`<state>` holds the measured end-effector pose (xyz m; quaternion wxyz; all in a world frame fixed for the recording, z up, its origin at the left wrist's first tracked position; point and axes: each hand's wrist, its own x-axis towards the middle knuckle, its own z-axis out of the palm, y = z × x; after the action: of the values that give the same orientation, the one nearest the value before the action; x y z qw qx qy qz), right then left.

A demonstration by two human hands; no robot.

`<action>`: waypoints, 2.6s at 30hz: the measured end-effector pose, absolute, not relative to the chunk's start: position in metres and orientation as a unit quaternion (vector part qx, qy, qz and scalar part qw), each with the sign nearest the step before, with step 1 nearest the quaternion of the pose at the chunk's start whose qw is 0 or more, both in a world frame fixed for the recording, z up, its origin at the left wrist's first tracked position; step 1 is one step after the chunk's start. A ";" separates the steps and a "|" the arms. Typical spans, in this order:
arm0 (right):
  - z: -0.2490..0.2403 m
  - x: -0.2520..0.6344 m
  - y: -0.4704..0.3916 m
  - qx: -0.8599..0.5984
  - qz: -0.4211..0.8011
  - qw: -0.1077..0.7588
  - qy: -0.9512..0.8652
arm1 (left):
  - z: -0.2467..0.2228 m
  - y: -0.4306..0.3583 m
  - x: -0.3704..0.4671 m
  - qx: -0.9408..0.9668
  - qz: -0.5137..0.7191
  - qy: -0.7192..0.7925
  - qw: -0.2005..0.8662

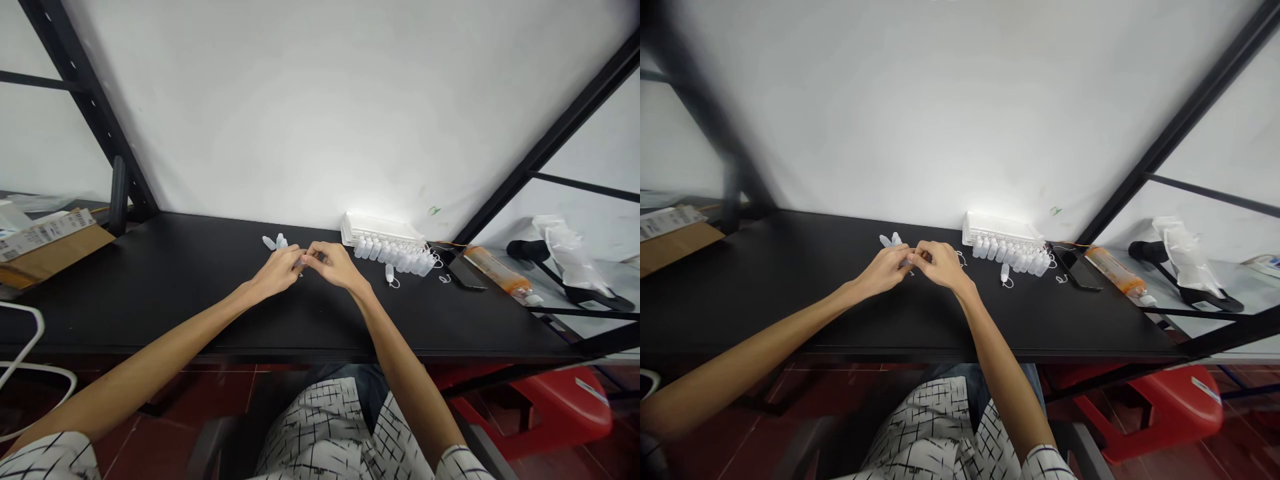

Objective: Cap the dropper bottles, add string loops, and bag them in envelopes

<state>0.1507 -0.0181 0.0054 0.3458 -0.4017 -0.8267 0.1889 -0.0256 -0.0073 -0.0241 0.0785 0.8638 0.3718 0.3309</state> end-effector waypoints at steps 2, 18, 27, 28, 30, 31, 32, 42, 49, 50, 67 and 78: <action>0.006 0.150 -0.018 -0.404 0.197 0.358 -0.819 | -0.023 -0.008 -0.025 0.851 0.348 0.383 0.090; -0.006 0.129 -0.017 -0.279 0.504 0.535 -0.618 | -0.003 -0.012 -0.021 0.526 0.676 0.368 0.362; -0.008 0.120 -0.017 -0.272 0.520 0.566 -0.579 | -0.006 -0.011 -0.023 0.547 0.676 0.367 0.332; -0.008 0.119 -0.018 -0.272 0.520 0.571 -0.574 | -0.007 -0.011 -0.023 0.550 0.673 0.370 0.329; -0.007 0.117 -0.020 -0.271 0.517 0.585 -0.563 | -0.007 -0.011 -0.024 0.565 0.660 0.388 0.308; -0.006 0.118 -0.021 -0.273 0.513 0.592 -0.559 | -0.007 -0.012 -0.025 0.581 0.646 0.401 0.289; -0.005 0.119 -0.022 -0.276 0.505 0.600 -0.556 | -0.006 -0.013 -0.025 0.604 0.625 0.416 0.269; -0.003 0.140 -0.014 -0.342 0.404 0.607 -0.593 | -0.004 -0.022 -0.031 0.771 0.417 0.462 0.135; -0.005 0.138 -0.015 -0.343 0.391 0.569 -0.637 | -0.004 -0.026 -0.029 0.783 0.402 0.465 0.092; -0.005 0.138 -0.016 -0.340 0.392 0.568 -0.639 | -0.004 -0.026 -0.029 0.782 0.403 0.465 0.094; -0.003 0.138 -0.019 -0.330 0.390 0.565 -0.648 | -0.005 -0.023 -0.030 0.784 0.427 0.428 0.142; -0.006 0.139 -0.019 -0.354 0.335 0.550 -0.678 | -0.007 -0.021 -0.032 0.791 0.414 0.436 0.117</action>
<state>0.1394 -0.0186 -0.0064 0.5500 -0.3540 -0.6782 0.3349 -0.0319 -0.0214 -0.0069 0.1173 0.7906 0.4357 0.4140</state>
